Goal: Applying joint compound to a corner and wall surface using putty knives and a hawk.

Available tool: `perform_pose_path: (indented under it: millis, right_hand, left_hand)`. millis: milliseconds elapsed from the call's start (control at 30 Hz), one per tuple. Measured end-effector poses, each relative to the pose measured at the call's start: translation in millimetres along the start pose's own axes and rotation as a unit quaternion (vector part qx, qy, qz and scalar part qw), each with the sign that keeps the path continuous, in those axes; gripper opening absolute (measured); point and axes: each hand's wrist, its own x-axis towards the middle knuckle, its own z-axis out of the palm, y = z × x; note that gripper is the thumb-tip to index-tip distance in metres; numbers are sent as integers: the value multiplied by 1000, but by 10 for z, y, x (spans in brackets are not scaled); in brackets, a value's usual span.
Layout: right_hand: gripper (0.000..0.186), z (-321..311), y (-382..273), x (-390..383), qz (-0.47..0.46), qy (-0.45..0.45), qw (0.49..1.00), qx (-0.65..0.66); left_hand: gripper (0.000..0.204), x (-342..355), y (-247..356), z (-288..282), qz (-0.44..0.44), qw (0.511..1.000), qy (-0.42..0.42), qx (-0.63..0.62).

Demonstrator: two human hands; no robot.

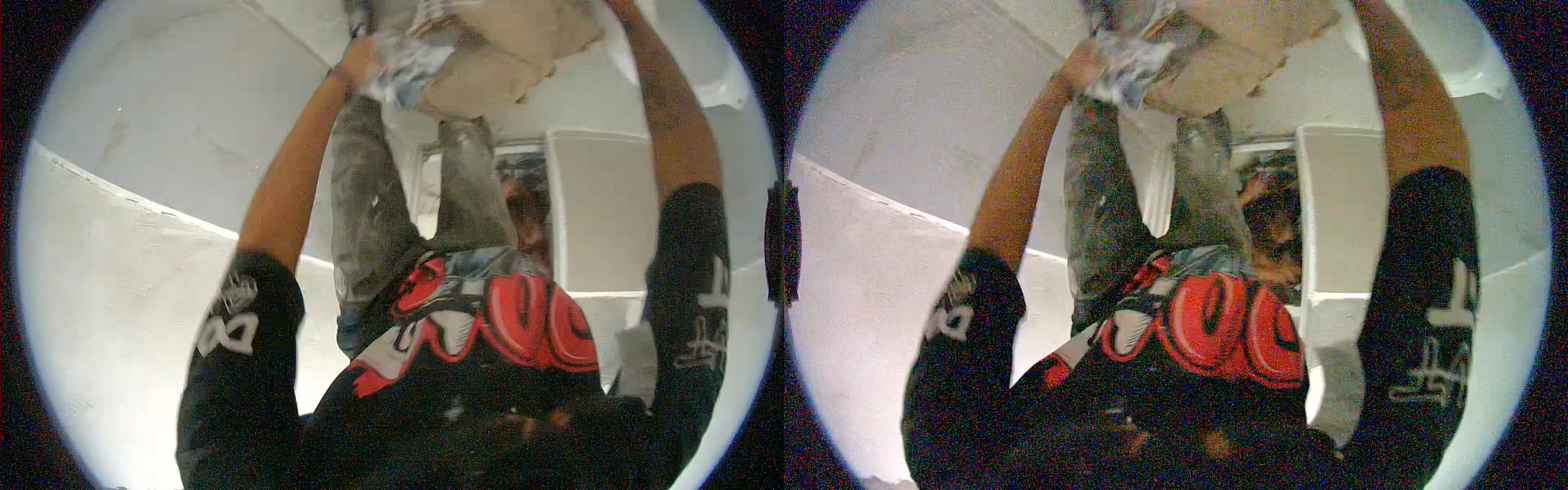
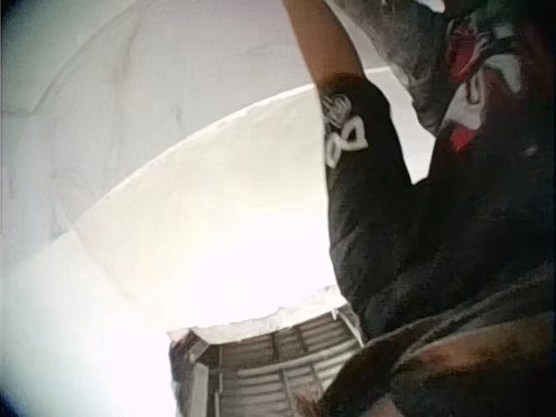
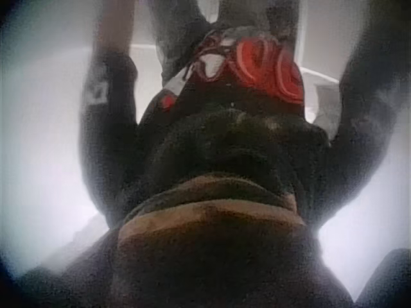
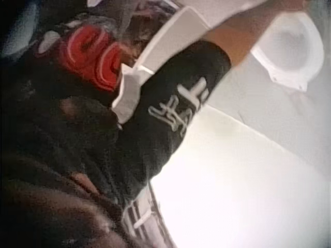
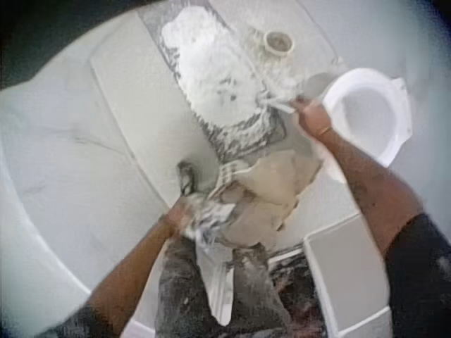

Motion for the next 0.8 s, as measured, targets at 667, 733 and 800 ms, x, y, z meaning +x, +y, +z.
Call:
perform_pose_path:
  millis: [667, 733, 800]
  right_hand:
    - [21, 7, -2152, 331, -183, -297, 936, -53]
    - [21, 497, -2376, 93, -262, -278, 922, 63]
    - [26, 670, -2317, -218, 179, -270, 701, 635]
  left_hand:
    - [40, 205, -799, 1616, -281, 941, -132, -131]
    - [41, 299, -923, 1432, -326, 914, -163, -180]
    - [41, 394, -988, 1375, -353, 899, -155, -206]
